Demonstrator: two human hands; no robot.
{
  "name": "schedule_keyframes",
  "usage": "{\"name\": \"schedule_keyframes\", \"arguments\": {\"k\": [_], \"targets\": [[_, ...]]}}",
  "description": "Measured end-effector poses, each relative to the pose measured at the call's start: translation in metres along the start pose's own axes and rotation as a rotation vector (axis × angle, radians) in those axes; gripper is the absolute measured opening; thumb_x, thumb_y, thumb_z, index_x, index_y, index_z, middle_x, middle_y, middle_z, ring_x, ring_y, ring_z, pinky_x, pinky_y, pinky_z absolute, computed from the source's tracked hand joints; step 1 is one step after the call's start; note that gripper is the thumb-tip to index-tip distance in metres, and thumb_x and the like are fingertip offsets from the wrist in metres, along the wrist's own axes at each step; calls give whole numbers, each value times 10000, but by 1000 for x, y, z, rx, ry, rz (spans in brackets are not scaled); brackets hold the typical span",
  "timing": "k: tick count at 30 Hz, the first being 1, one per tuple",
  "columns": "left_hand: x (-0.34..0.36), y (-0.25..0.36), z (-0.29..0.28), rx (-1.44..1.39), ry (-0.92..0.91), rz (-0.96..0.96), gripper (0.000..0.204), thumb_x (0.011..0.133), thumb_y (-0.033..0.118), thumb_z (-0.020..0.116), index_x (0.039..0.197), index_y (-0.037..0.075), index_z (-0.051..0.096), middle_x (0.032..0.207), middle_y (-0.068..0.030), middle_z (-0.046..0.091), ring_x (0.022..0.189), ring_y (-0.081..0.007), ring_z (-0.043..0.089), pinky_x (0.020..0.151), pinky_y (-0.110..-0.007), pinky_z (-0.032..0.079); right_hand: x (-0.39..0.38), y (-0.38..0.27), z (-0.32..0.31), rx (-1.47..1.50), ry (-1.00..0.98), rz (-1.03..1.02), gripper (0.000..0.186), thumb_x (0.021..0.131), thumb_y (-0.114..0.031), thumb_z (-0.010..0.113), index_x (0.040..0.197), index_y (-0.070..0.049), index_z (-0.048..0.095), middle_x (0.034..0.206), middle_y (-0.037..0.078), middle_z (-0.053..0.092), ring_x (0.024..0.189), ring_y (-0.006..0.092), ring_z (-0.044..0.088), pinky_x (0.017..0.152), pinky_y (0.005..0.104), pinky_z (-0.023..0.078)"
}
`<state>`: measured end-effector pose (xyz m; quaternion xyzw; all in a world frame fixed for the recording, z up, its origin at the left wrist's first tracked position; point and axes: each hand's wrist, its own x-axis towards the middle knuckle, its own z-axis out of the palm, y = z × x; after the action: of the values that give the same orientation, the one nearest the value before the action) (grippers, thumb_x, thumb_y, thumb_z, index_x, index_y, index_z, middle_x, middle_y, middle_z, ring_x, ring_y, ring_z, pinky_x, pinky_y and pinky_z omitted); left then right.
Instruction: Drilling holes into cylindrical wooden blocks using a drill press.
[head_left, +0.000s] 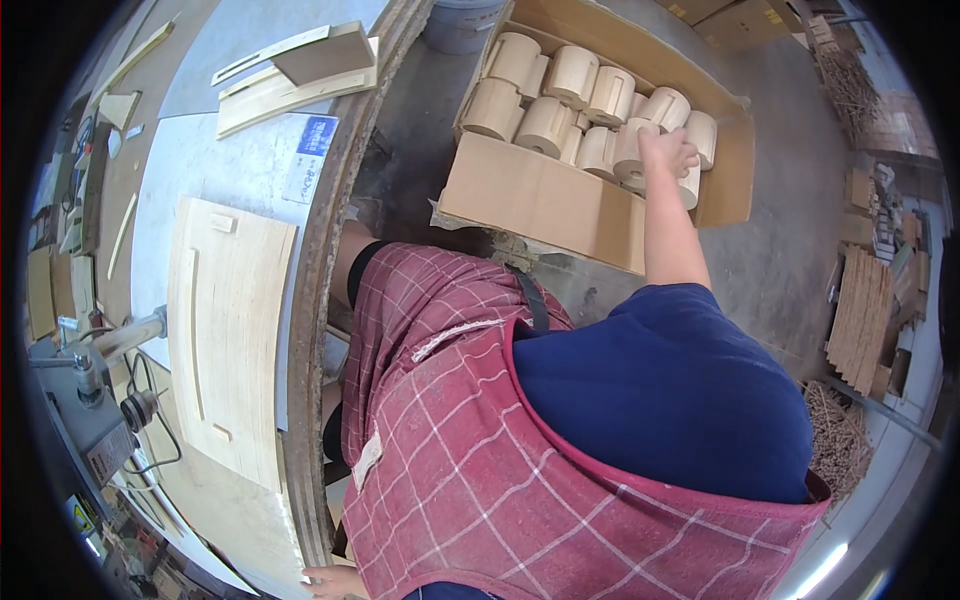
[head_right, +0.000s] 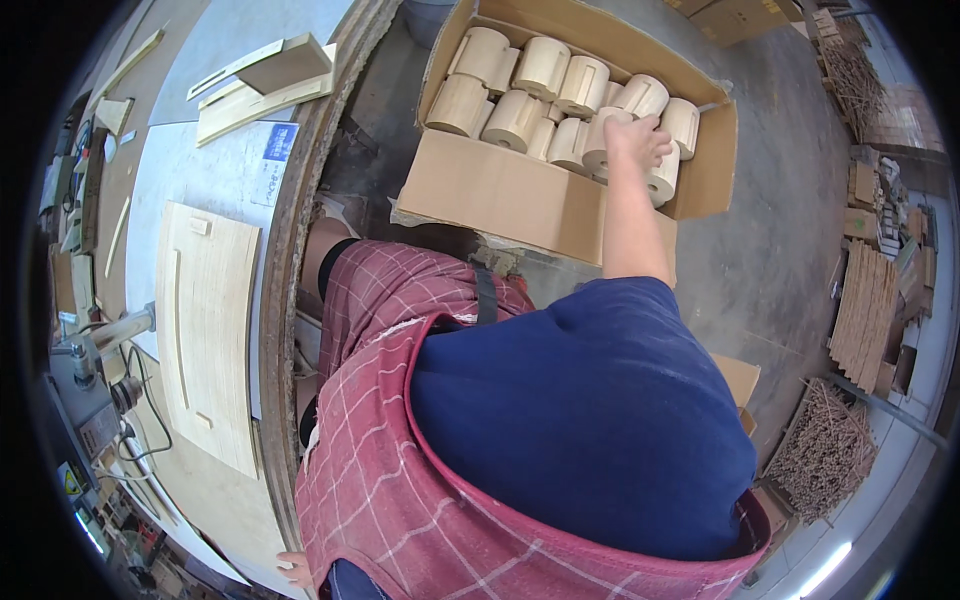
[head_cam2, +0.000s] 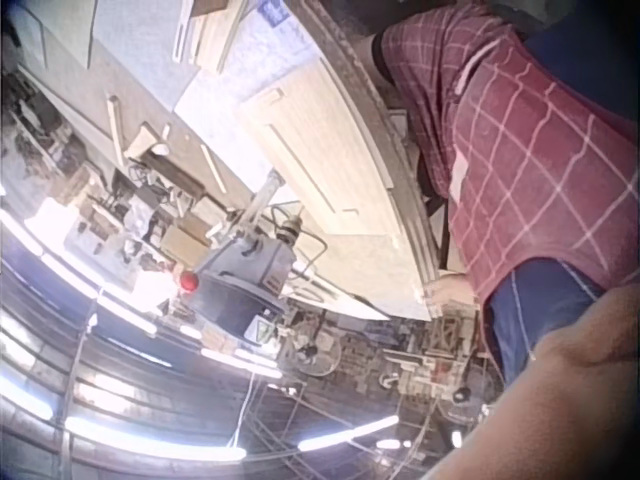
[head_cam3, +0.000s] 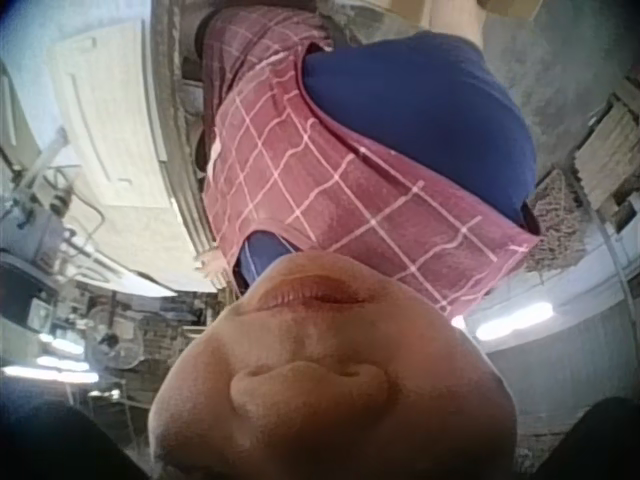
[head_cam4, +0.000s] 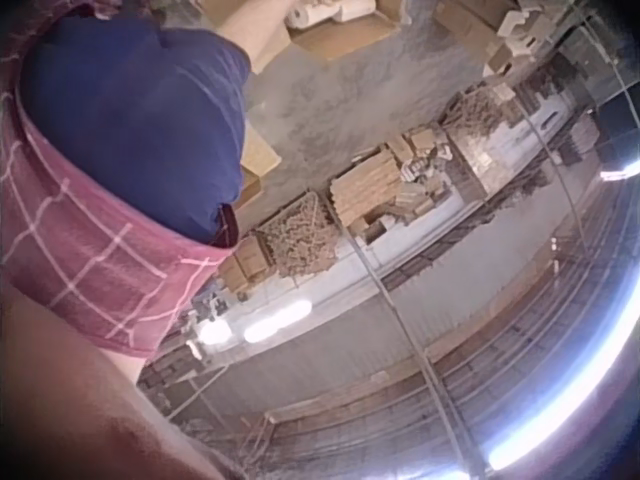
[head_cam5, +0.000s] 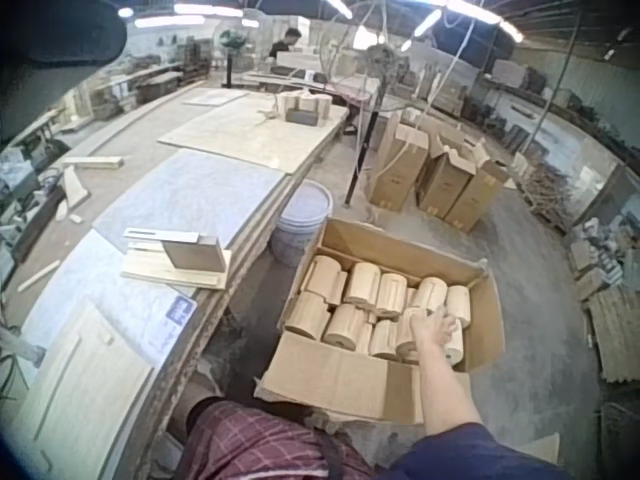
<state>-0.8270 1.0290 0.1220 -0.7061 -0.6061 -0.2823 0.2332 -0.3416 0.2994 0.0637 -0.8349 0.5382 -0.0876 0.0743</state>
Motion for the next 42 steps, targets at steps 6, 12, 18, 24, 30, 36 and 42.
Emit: {"name": "schedule_keyframes", "arguments": {"k": [6,12,18,24,30,36,42], "targets": [[-11,125,-70,-392,-110,128,555,823,547,495,1172,120,554,1280,-268,388,1231,-384,322,994,-489,276,4,10,10,81,-7,26,715,648,-425,640,1201,-28,421,1219,232,401,1138,374,367,972,457,318],[-19,141,-86,-348,-258,133,562,909,473,386,1273,48,435,1367,-272,223,1287,-380,205,1003,-490,237,23,-12,3,115,-387,230,925,648,-422,679,1353,-57,205,1287,257,371,1180,369,402,956,440,375],[-40,123,-72,-401,-319,29,552,908,460,392,1280,54,432,1349,-274,244,1274,-383,219,1004,-479,231,-12,-5,-6,-122,-403,40,1017,630,-379,706,1380,-40,108,1273,206,428,1150,288,472,931,386,419],[-36,181,-115,-602,-336,20,530,916,421,400,1275,32,421,1326,-242,303,1230,-341,315,974,-433,307,-43,-37,-69,310,-518,-119,1060,600,-290,737,1359,48,80,1188,227,500,1132,299,479,925,364,417],[-44,251,-140,-1364,-520,-51,335,920,154,437,1203,-27,442,1142,-172,521,993,-247,546,877,-322,437,-178,-115,-87,1405,-1233,-319,810,729,-164,666,1370,-41,187,1269,134,421,1140,242,460,953,375,385],[-68,305,-168,-1768,-1324,181,675,803,177,619,1353,51,246,1224,-154,455,1035,-233,527,888,-355,431,-332,-119,-132,1350,-1879,-756,922,743,-135,702,1401,-38,63,1320,123,331,1193,206,372,972,322,343],[-79,298,-166,-1821,-1161,46,973,665,260,754,1379,75,119,1333,-140,287,1180,-250,389,954,-370,367,-417,-113,-121,1139,-1821,-1609,1010,812,-341,615,1348,48,-147,1382,295,105,1314,353,138,1072,391,124]]}}
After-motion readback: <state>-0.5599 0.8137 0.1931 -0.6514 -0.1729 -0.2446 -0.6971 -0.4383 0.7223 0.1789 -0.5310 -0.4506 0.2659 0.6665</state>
